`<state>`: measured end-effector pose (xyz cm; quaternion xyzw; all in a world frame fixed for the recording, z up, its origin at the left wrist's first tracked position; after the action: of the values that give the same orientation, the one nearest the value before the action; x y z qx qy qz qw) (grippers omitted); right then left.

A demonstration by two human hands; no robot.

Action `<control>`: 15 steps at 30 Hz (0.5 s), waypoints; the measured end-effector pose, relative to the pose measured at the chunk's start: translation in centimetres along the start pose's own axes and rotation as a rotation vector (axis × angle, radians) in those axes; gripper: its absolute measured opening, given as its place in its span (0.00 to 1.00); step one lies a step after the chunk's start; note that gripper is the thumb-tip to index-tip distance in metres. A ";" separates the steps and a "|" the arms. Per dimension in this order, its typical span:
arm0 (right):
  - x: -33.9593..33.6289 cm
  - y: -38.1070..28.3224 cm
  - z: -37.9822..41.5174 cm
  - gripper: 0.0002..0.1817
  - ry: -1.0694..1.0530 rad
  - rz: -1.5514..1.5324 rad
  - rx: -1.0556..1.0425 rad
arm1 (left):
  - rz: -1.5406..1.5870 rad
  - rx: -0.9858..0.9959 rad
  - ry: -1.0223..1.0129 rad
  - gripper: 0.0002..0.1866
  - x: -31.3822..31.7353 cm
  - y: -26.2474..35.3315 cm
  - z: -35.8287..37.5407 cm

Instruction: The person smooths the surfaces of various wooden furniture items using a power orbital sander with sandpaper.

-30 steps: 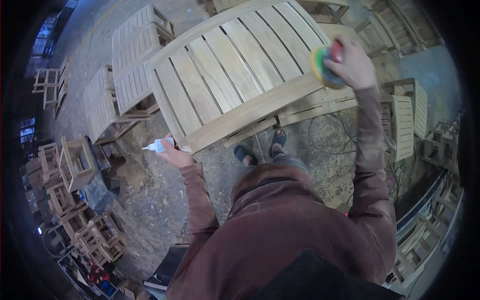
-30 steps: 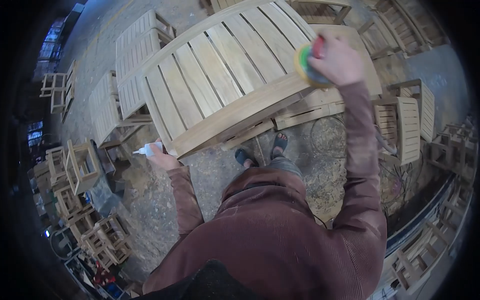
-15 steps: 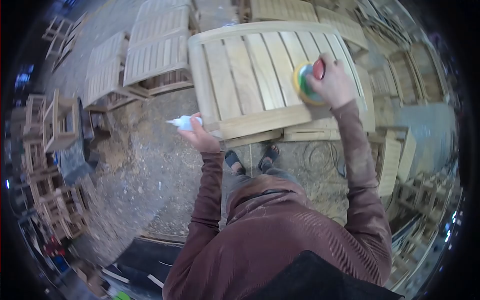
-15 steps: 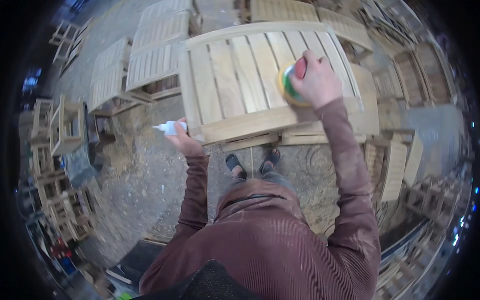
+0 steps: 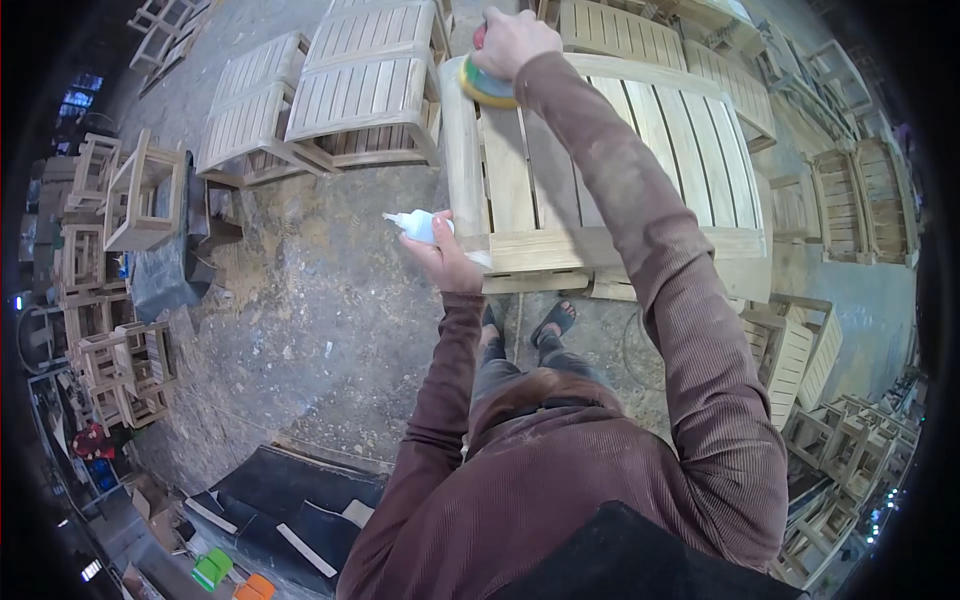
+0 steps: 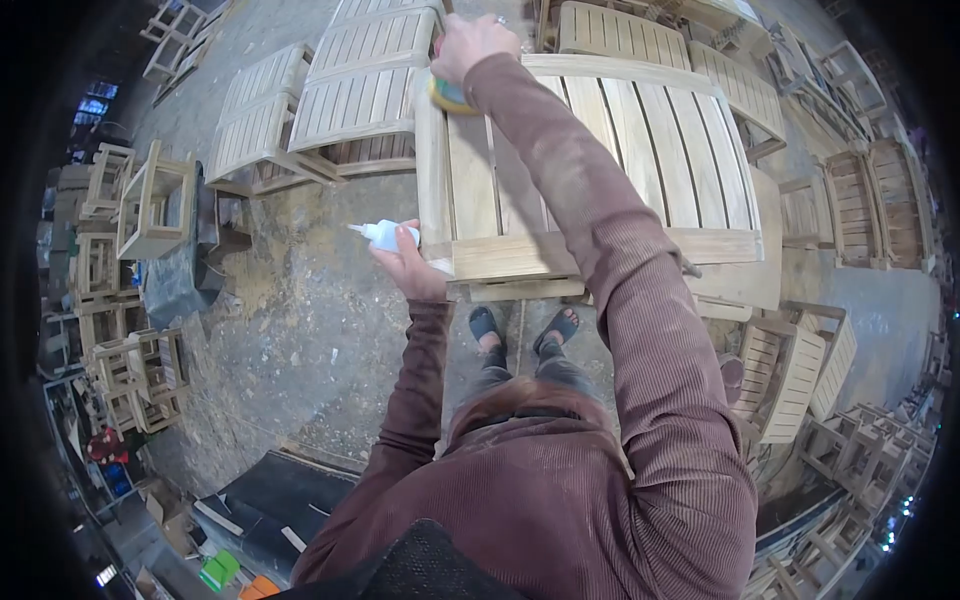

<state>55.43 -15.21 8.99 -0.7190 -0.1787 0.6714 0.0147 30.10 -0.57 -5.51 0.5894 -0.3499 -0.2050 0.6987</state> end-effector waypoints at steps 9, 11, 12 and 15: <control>-4.0 14.6 1.7 0.25 0.023 0.176 0.161 | -0.042 0.044 -0.021 0.17 -0.1 0.4 0.1; -5.6 19.6 4.0 0.29 0.048 0.126 0.337 | -0.071 0.045 -0.017 0.15 -0.1 0.7 0.2; -5.9 21.9 5.0 0.28 0.074 0.131 0.366 | -0.099 0.046 -0.013 0.13 -0.1 0.8 0.3; -7.0 25.5 8.8 0.30 0.083 0.173 0.392 | -0.068 -0.005 -0.005 0.19 -0.2 0.3 0.4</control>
<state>52.71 -42.90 8.15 -0.7419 0.0186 0.6621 0.1039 29.62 -0.60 -5.30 0.5987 -0.3309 -0.2308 0.6919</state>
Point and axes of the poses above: each hand's wrist, its own z-axis away from the middle knuckle, its own x-axis out of the palm, y = z × x, the point moved 10 cm from there along -z, towards the middle knuckle, and after that the axes turned 4 degrees about -x, right-handed, at the moved point
